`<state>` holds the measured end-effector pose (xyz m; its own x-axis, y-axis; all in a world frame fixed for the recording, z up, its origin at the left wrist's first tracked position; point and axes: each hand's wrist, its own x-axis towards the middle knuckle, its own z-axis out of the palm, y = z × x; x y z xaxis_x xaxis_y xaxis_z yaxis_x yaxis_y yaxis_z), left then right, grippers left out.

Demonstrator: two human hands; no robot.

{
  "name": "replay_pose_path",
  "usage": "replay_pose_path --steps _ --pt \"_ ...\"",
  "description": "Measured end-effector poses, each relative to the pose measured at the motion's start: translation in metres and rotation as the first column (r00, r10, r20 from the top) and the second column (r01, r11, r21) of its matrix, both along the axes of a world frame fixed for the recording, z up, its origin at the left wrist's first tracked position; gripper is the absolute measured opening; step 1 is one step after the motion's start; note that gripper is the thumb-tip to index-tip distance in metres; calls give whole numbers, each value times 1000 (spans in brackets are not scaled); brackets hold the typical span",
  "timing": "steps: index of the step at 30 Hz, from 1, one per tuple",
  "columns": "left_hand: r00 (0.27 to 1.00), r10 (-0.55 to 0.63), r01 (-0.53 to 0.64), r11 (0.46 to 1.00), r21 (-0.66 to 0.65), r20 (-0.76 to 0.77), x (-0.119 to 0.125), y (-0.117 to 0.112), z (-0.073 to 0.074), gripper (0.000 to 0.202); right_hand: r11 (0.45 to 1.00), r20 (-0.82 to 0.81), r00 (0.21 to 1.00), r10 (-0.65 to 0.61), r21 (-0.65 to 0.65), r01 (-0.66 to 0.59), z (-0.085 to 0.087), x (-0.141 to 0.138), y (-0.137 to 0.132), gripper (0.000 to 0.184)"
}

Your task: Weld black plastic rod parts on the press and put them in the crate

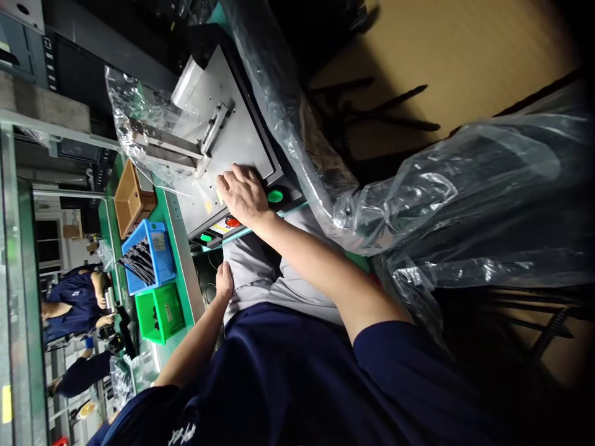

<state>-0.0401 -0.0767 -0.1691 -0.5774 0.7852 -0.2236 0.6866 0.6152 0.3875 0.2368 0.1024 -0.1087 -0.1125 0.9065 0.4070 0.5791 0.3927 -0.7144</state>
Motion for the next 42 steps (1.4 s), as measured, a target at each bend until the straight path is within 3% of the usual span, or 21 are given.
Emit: replay_pose_path --steps 17,32,42 --pt "1000 7 -7 1000 -6 -9 -9 1 -7 40 1000 -4 1000 -19 2 19 0 -2 0 29" --pt "993 -67 61 996 -62 -98 26 0 20 51 999 25 999 48 -7 -48 9 9 -2 39" --pt "995 -70 65 996 -62 -73 29 -4 21 50 996 -37 999 33 88 -29 -4 2 -3 26"
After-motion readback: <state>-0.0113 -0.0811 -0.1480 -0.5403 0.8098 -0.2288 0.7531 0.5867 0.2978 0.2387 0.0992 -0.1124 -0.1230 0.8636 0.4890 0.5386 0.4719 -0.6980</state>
